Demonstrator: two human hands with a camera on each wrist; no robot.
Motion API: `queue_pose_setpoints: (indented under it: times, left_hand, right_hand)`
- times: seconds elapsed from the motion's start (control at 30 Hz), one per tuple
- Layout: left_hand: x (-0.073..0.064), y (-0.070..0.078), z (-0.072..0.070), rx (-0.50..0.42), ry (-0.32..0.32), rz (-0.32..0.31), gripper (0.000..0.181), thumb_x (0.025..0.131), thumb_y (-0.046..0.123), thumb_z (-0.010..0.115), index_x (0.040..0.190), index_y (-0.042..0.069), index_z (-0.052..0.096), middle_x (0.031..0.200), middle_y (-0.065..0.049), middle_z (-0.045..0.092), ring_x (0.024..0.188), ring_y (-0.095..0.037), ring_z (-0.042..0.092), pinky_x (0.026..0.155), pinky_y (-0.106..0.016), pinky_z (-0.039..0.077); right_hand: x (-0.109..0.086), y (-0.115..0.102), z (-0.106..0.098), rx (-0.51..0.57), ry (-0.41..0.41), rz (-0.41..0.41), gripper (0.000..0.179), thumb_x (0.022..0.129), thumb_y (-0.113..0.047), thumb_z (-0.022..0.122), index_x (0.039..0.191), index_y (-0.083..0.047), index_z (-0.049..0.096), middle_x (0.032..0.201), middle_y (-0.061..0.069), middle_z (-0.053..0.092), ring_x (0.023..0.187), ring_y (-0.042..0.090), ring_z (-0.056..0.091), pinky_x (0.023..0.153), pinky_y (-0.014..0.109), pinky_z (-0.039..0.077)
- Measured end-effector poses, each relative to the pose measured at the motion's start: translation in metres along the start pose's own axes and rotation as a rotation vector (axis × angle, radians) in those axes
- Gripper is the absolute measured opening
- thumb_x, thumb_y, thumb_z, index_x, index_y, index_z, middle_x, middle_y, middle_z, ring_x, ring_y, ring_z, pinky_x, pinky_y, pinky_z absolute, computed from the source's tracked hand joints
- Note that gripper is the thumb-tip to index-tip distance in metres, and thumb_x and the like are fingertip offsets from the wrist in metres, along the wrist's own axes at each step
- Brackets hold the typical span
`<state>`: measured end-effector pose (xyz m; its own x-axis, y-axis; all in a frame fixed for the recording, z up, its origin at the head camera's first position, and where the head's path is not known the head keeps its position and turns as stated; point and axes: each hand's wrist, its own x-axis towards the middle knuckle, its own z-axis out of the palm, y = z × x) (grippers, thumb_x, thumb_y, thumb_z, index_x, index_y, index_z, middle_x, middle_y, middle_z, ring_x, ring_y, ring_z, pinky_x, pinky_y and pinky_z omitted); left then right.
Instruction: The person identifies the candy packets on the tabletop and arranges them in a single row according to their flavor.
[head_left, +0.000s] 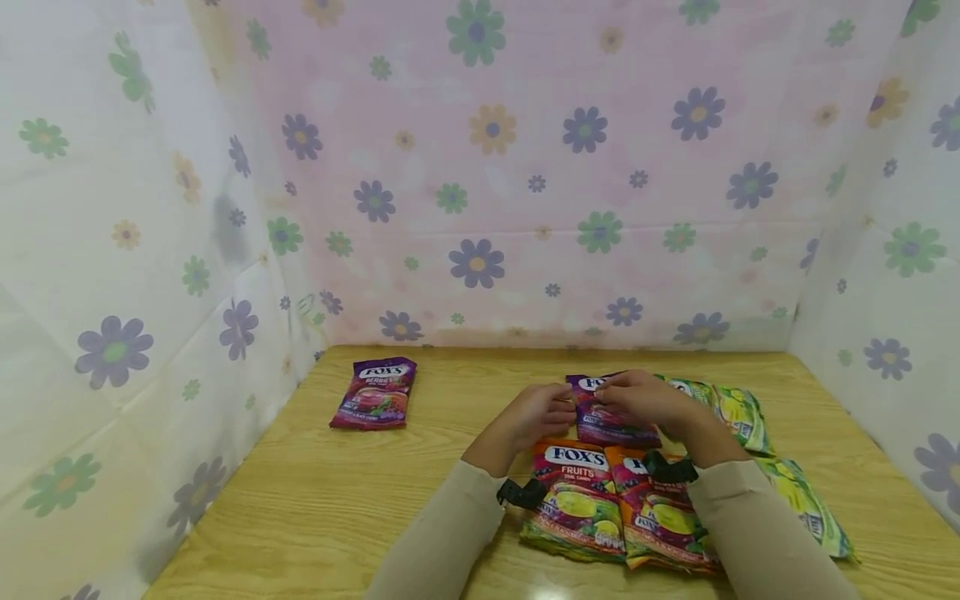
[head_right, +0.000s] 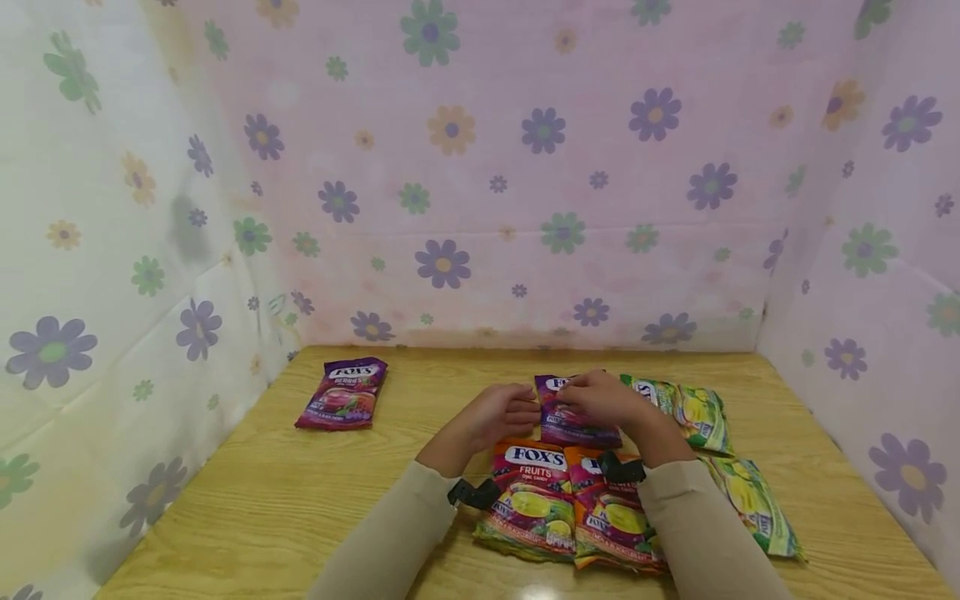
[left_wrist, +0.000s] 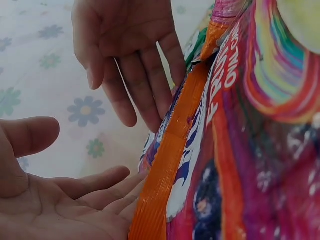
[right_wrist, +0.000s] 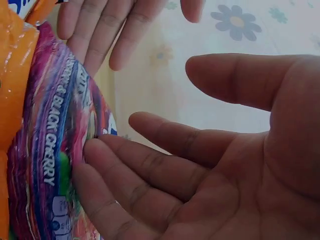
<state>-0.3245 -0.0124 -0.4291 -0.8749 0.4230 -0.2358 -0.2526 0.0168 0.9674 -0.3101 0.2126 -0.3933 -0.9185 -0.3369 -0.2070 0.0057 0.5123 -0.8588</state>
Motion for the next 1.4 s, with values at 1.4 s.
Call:
queue_pose_setpoints:
  times: [1.4]
  left_hand:
    - [0.011, -0.011, -0.009, -0.024, -0.038, -0.010, 0.064, 0.101, 0.042, 0.062, 0.150, 0.002, 0.050, 0.153, -0.020, 0.052, 0.119, -0.029, 0.068, 0.105, -0.046, 0.055]
  right_hand:
    - [-0.007, 0.016, -0.017, -0.212, 0.195, 0.181, 0.062, 0.102, -0.038, 0.061, 0.137, 0.013, 0.052, 0.127, 0.032, 0.060, 0.106, 0.043, 0.065, 0.076, 0.053, 0.063]
